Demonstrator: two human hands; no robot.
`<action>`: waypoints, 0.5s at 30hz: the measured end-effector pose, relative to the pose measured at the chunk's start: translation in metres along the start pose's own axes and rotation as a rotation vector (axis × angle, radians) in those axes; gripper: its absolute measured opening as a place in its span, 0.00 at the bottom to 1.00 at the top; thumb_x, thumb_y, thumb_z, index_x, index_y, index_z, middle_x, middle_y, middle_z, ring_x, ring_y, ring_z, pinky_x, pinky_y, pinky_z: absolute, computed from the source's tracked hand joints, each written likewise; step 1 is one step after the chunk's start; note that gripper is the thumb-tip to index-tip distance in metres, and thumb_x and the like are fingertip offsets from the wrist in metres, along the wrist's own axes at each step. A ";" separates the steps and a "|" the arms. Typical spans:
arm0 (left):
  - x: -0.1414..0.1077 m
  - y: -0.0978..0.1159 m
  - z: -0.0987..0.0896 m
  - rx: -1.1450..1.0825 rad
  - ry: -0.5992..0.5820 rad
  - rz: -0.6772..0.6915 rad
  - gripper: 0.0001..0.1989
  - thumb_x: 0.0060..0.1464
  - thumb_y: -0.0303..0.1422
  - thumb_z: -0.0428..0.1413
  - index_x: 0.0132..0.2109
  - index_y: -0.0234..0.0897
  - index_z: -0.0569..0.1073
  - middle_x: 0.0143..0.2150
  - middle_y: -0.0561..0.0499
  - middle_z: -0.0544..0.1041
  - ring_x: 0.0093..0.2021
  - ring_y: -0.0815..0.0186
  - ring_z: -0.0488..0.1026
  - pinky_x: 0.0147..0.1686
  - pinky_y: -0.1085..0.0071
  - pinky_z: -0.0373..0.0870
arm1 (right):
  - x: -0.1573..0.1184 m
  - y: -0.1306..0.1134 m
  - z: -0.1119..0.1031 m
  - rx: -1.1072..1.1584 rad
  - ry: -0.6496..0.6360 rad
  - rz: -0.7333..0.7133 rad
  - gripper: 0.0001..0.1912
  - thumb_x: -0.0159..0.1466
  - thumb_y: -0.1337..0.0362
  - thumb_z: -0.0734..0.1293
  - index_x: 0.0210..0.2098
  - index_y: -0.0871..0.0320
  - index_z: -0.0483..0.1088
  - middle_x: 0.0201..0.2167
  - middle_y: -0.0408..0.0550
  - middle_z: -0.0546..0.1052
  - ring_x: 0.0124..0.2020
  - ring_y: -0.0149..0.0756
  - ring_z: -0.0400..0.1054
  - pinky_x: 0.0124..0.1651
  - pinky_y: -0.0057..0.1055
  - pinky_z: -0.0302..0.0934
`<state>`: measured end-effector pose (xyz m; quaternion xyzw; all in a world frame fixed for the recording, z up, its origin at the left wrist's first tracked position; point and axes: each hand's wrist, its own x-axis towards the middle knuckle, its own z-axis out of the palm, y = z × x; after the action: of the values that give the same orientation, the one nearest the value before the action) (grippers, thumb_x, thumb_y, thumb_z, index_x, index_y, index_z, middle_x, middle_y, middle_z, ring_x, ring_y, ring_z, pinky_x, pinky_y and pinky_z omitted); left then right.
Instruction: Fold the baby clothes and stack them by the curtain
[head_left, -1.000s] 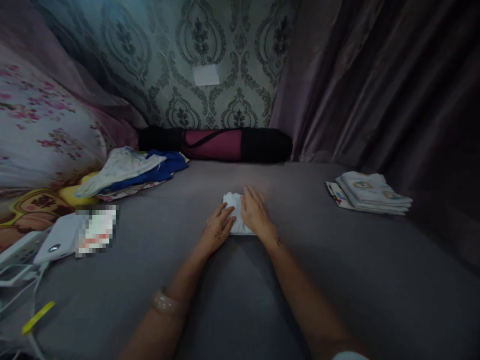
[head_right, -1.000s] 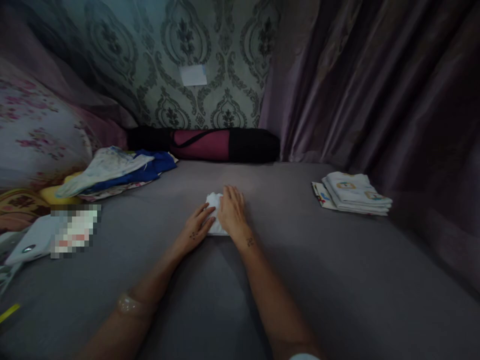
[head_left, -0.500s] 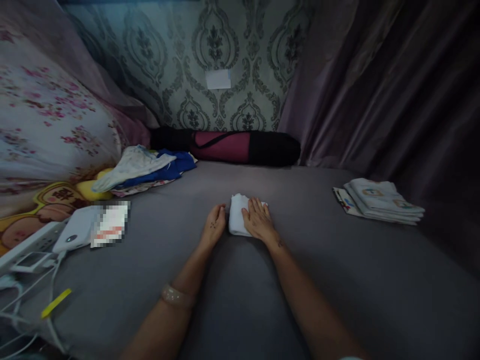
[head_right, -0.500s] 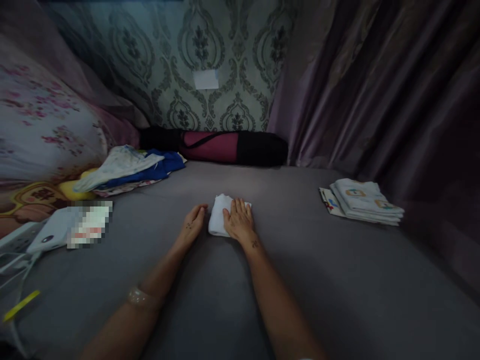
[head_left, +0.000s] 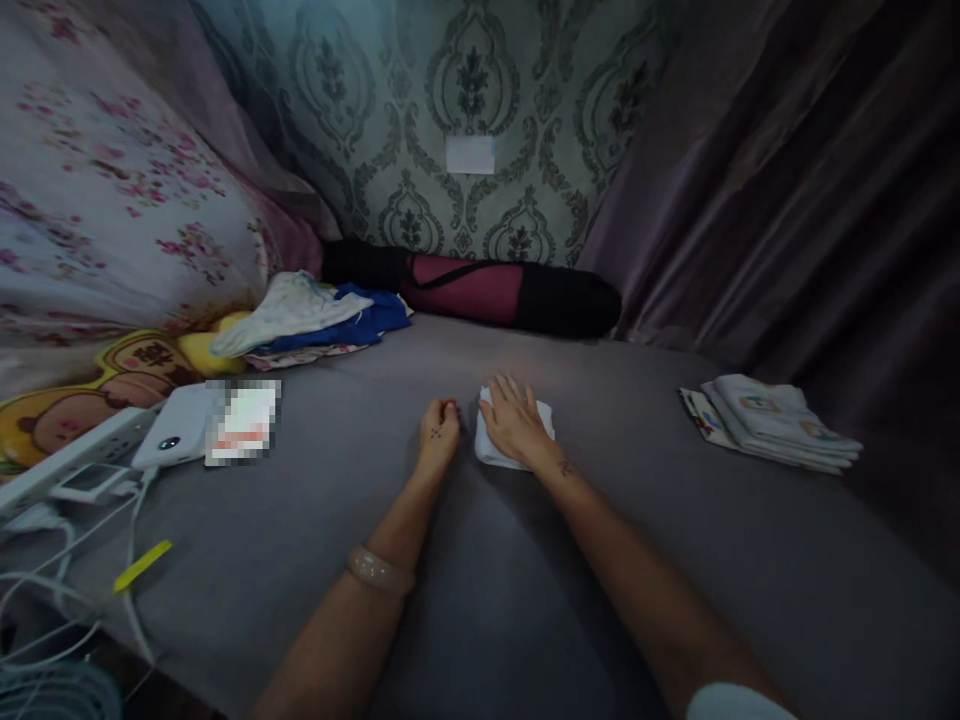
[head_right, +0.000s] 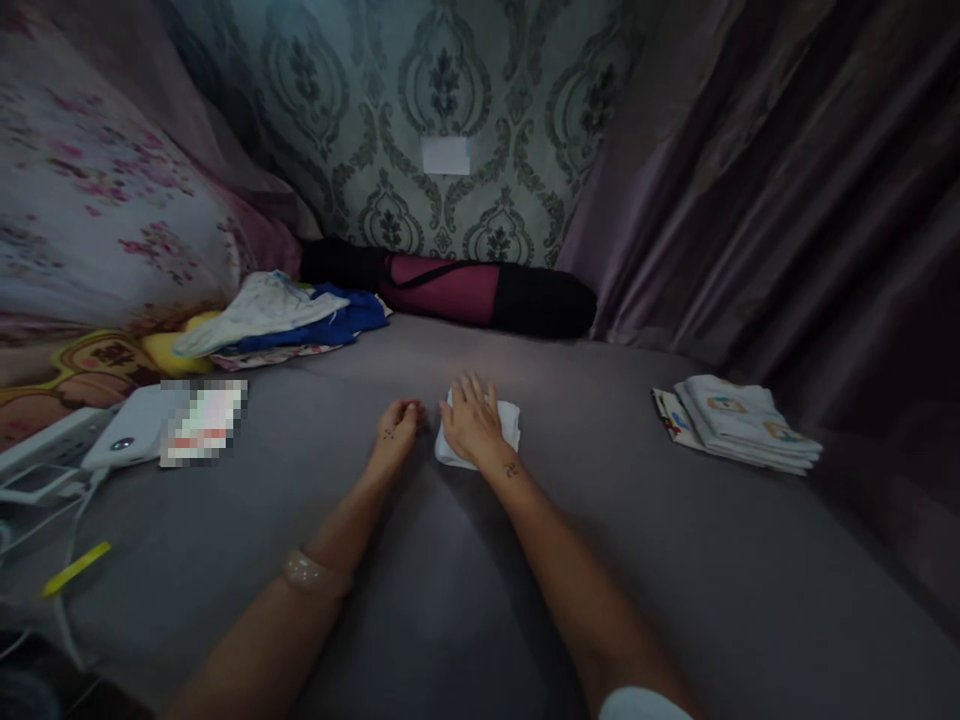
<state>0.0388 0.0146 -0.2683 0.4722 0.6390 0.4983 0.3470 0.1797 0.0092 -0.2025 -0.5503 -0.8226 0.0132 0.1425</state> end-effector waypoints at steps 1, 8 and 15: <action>0.000 0.000 -0.001 -0.020 0.007 -0.013 0.14 0.61 0.33 0.42 0.47 0.35 0.68 0.46 0.39 0.76 0.44 0.64 0.76 0.43 0.66 0.71 | -0.001 -0.006 0.005 0.014 -0.002 -0.017 0.29 0.70 0.57 0.48 0.64 0.69 0.54 0.67 0.59 0.53 0.68 0.44 0.40 0.67 0.44 0.30; 0.001 0.000 -0.003 -0.051 0.042 -0.059 0.13 0.61 0.33 0.42 0.45 0.34 0.68 0.45 0.39 0.76 0.43 0.64 0.76 0.43 0.66 0.72 | -0.005 -0.020 0.033 0.052 -0.059 0.020 0.30 0.67 0.56 0.53 0.63 0.70 0.57 0.66 0.60 0.56 0.68 0.45 0.42 0.67 0.45 0.32; -0.002 0.001 -0.002 -0.044 0.005 -0.043 0.13 0.61 0.33 0.42 0.46 0.35 0.67 0.44 0.40 0.76 0.42 0.65 0.76 0.43 0.67 0.71 | -0.003 -0.005 0.021 0.165 -0.114 0.006 0.29 0.70 0.56 0.48 0.64 0.66 0.55 0.66 0.56 0.55 0.68 0.41 0.42 0.67 0.43 0.35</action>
<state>0.0379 0.0123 -0.2669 0.4493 0.6389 0.5057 0.3664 0.1714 0.0071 -0.2227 -0.5374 -0.8239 0.1127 0.1402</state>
